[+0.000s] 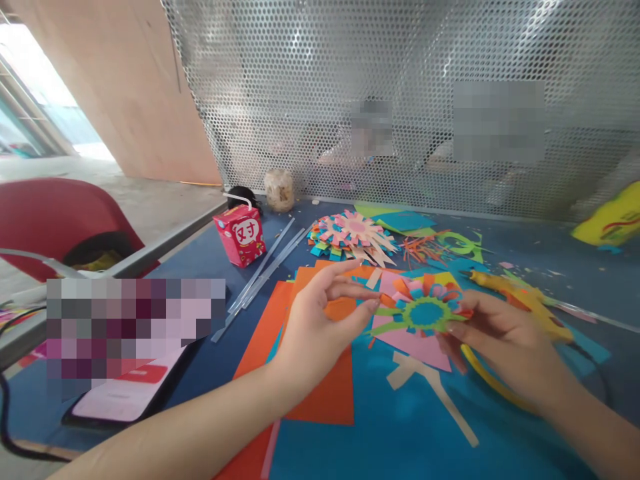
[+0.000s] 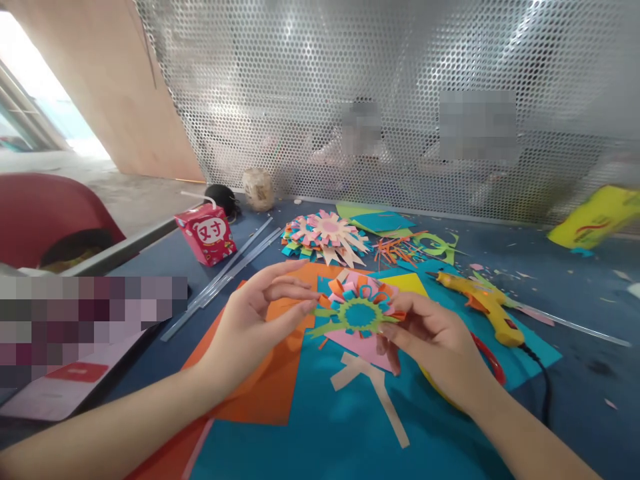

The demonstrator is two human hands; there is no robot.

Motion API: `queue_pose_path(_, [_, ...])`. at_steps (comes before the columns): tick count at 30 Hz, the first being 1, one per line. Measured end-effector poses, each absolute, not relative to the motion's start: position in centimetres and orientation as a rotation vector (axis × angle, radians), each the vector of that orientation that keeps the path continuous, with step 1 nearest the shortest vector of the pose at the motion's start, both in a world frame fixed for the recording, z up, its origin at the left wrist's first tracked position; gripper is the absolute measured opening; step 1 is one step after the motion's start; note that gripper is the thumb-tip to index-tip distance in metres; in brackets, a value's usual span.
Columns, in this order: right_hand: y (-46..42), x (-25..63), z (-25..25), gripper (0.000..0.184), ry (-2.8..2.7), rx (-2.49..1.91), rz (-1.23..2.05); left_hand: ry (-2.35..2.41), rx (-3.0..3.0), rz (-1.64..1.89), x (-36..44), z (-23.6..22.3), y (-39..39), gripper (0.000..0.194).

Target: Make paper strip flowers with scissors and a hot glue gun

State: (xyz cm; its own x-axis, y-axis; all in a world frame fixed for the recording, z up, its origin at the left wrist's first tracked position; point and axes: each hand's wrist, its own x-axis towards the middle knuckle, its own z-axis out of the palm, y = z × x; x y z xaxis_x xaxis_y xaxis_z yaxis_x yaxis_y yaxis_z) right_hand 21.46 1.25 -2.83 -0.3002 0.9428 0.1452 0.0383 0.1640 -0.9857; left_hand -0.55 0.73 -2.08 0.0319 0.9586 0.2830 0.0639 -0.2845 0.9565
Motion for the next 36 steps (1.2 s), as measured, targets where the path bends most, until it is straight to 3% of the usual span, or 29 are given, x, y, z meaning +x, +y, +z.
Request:
queue_pose_path(23, [1.46,21.31,-3.03,0.018,-1.581,-1.013,1.268,1.152,1.367,1.268,-0.4,-2.06,1.26,0.048])
queue_pose_path(36, [1.58,21.42,-3.35,0.016,-1.587,-0.998,1.256,1.159,1.391,1.247,-0.33,-2.01,1.29,0.042])
